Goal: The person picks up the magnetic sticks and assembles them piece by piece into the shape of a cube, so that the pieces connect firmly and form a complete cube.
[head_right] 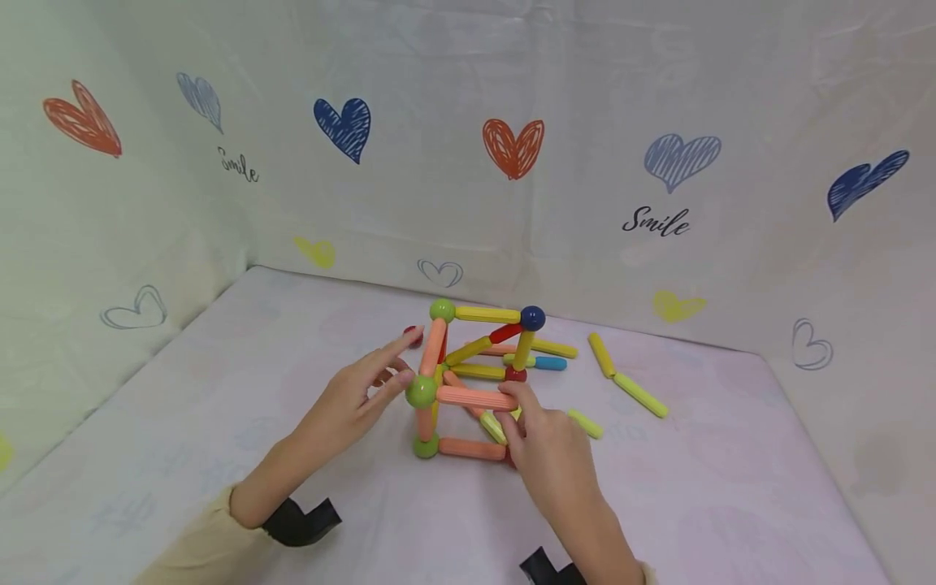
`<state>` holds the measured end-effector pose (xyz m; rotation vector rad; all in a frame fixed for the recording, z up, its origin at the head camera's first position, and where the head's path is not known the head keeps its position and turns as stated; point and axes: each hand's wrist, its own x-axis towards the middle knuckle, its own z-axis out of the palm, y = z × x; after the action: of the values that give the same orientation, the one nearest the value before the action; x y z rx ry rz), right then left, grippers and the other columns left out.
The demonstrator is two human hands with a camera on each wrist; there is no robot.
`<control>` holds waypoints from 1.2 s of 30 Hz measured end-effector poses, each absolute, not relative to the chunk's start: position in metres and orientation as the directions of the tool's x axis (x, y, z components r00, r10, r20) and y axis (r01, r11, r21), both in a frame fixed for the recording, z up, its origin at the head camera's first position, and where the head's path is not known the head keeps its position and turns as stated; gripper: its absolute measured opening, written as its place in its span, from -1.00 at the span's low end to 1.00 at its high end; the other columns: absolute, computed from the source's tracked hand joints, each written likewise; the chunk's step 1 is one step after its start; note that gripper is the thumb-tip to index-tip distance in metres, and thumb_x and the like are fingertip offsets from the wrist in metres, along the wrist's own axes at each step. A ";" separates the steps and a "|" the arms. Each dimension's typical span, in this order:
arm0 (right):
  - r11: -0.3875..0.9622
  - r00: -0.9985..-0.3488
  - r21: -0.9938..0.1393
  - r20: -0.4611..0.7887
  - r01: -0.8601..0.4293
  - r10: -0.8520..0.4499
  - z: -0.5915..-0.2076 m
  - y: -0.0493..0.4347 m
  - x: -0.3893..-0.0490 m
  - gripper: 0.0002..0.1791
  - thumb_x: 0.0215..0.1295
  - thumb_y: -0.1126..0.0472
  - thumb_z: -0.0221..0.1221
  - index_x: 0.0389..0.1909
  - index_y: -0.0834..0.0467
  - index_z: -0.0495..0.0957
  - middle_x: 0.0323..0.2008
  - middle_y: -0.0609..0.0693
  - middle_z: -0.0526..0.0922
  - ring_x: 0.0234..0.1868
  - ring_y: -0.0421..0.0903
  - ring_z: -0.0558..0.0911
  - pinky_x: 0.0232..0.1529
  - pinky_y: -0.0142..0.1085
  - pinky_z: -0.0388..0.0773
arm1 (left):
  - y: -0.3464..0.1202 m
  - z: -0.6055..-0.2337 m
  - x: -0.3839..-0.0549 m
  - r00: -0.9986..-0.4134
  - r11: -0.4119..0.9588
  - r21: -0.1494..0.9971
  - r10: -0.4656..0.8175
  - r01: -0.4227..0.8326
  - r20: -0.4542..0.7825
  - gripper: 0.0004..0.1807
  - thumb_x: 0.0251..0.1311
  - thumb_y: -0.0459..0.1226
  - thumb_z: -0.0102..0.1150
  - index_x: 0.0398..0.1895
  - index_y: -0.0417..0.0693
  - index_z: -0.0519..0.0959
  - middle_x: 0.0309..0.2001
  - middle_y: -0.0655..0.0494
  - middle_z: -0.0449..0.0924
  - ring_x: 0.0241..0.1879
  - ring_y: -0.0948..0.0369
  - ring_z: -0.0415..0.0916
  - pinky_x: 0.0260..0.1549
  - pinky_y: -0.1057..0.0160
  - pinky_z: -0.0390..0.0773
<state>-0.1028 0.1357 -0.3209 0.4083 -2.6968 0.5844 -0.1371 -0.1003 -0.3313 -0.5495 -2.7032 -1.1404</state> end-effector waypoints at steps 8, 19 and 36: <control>0.901 -0.894 -0.306 0.418 -0.306 -0.162 -0.321 0.141 -0.106 -0.60 -0.03 0.25 0.39 -0.12 0.11 0.54 -0.70 -0.15 0.35 -0.73 -0.26 0.21 -0.68 -0.47 0.16 | -0.132 -0.357 -0.200 -0.952 0.694 0.654 0.261 0.300 0.160 -0.58 0.31 -0.23 0.02 0.23 -0.02 0.36 -0.16 -0.04 0.53 -0.22 0.12 0.49 -0.25 0.20 0.53; 0.791 -0.813 -0.382 0.534 -0.478 -0.233 -0.334 0.161 -0.118 -0.62 -0.12 0.23 0.42 -0.19 0.09 0.60 -0.32 -0.10 0.34 -0.52 -0.30 0.21 -0.61 -0.53 0.22 | -0.135 -0.392 -0.264 -0.954 0.715 0.667 0.298 0.209 -0.020 -0.45 0.22 -0.30 0.13 0.29 -0.03 0.30 0.13 -0.19 0.37 0.01 -0.03 0.44 0.00 0.05 0.47; 0.690 -0.822 -0.502 0.511 -0.521 -0.249 -0.345 0.165 -0.124 -0.61 0.00 0.37 0.34 -0.09 0.16 0.56 -0.42 -0.17 0.43 -0.52 -0.33 0.33 -0.54 -0.51 0.40 | -0.140 -0.389 -0.244 -0.955 0.732 0.634 0.293 0.250 0.039 -0.64 0.15 -0.24 0.22 0.05 0.00 0.53 -0.05 -0.05 0.57 -0.17 0.11 0.51 -0.14 0.14 0.51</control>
<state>-0.1242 0.1654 -0.3455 0.5992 -2.4960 0.9184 -0.2435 -0.1397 -0.3887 -0.4684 -2.9822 -1.0769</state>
